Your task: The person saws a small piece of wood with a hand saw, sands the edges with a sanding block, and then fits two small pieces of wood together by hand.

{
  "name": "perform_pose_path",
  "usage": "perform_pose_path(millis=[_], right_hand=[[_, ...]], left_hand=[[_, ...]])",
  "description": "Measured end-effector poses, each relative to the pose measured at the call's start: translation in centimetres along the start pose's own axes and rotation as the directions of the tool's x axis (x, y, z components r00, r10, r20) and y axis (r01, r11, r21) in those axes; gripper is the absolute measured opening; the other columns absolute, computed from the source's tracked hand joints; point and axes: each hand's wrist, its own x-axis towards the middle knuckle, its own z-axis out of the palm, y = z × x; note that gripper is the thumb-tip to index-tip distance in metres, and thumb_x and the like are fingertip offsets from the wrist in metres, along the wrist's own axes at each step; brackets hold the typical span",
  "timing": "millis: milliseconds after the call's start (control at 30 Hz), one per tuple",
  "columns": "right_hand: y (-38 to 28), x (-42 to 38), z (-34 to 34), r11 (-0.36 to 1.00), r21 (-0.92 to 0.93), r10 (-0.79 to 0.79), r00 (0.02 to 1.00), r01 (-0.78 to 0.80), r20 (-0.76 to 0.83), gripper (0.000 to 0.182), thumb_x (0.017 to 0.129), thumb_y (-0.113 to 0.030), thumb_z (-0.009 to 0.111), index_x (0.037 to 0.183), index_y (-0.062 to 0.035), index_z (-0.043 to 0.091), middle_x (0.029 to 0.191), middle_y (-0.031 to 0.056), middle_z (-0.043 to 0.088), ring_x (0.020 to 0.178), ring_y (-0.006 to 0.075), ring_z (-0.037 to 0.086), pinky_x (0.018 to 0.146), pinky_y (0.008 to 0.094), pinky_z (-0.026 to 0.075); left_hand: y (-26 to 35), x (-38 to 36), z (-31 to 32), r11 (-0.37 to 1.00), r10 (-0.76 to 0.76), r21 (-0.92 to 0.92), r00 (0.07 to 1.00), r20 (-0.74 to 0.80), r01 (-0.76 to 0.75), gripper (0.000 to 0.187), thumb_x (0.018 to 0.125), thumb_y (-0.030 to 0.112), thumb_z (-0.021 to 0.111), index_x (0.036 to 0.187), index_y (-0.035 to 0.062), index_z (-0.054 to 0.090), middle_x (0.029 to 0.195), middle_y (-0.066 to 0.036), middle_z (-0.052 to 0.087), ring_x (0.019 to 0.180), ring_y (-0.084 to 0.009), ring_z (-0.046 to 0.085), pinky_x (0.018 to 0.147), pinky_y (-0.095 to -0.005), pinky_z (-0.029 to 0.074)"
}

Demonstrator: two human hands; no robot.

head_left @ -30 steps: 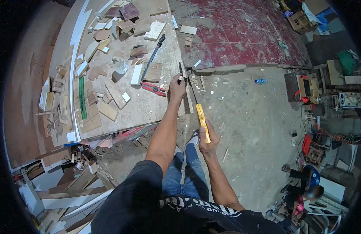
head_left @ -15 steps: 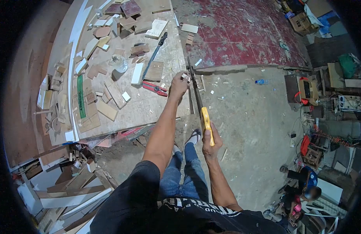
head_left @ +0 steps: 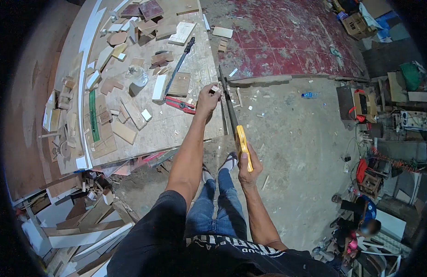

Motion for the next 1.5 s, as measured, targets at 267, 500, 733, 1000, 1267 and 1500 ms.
perform_pose_path(millis=[267, 500, 733, 1000, 1267, 1500], right_hand=[[0.6, 0.2, -0.4, 0.989, -0.012, -0.148, 0.989, 0.147, -0.031, 0.036, 0.093, -0.013, 0.056, 0.122, 0.0081, 0.059, 0.102, 0.0213, 0.069, 0.077, 0.0178, 0.066, 0.07, 0.0271, 0.051], [1.5, -0.8, 0.2, 0.969, -0.071, -0.236, 0.972, 0.235, -0.009, 0.037, 0.091, -0.012, 0.058, 0.122, 0.0084, 0.058, 0.1, 0.0234, 0.069, 0.079, 0.0221, 0.07, 0.068, 0.0309, 0.053], [2.1, -0.9, 1.1, 0.974, -0.065, -0.22, 0.976, 0.219, -0.004, 0.037, 0.091, -0.013, 0.058, 0.121, 0.0085, 0.059, 0.106, 0.0255, 0.067, 0.084, 0.0286, 0.071, 0.072, 0.0332, 0.054], [2.1, 1.3, 2.0, 0.904, -0.125, -0.419, 0.906, 0.41, -0.063, 0.039, 0.095, -0.018, 0.055, 0.124, 0.009, 0.057, 0.098, 0.017, 0.068, 0.074, 0.0153, 0.064, 0.067, 0.0276, 0.051], [2.3, -7.0, -3.7, 0.975, -0.083, -0.211, 0.977, 0.207, -0.036, 0.039, 0.095, -0.018, 0.053, 0.123, 0.0088, 0.058, 0.078, 0.0109, 0.064, 0.058, 0.01, 0.056, 0.053, 0.0245, 0.045], [0.2, -0.2, -3.1, 0.981, 0.051, -0.179, 0.978, 0.185, -0.103, 0.036, 0.093, -0.015, 0.056, 0.121, 0.0071, 0.06, 0.089, 0.0128, 0.068, 0.064, 0.0128, 0.058, 0.06, 0.0261, 0.048]], left_hand=[[0.4, -0.2, 0.3, 1.0, -0.022, 0.007, 1.0, -0.018, 0.022, 0.04, 0.084, 0.012, 0.064, 0.121, -0.0008, 0.062, 0.079, -0.003, 0.063, 0.066, -0.0082, 0.052, 0.058, -0.0254, 0.043], [0.2, 0.0, 0.4, 0.995, -0.012, 0.103, 0.998, -0.064, 0.019, 0.039, 0.083, 0.012, 0.063, 0.121, 0.0028, 0.063, 0.08, -0.005, 0.064, 0.068, -0.0105, 0.055, 0.061, -0.0263, 0.046], [0.7, -0.2, 1.0, 0.991, 0.015, 0.136, 0.997, -0.082, -0.003, 0.034, 0.083, 0.012, 0.064, 0.115, 0.0044, 0.065, 0.077, -0.007, 0.064, 0.066, -0.013, 0.056, 0.063, -0.0292, 0.047], [-1.6, 0.7, 1.3, 0.995, 0.038, 0.098, 0.993, -0.109, -0.027, 0.027, 0.083, 0.007, 0.059, 0.109, 0.0028, 0.065, 0.08, -0.011, 0.065, 0.07, -0.0173, 0.06, 0.065, -0.0317, 0.048], [0.7, -0.2, 1.2, 0.997, 0.019, 0.072, 0.996, -0.092, -0.012, 0.019, 0.086, 0.008, 0.064, 0.104, 0.0028, 0.066, 0.075, -0.007, 0.064, 0.068, -0.0138, 0.059, 0.062, -0.0295, 0.047], [-1.6, 0.8, 0.5, 0.983, -0.031, -0.183, 0.999, -0.007, 0.03, 0.02, 0.087, 0.007, 0.062, 0.106, 0.0068, 0.066, 0.074, -0.002, 0.061, 0.065, -0.0088, 0.053, 0.057, -0.0236, 0.041]])
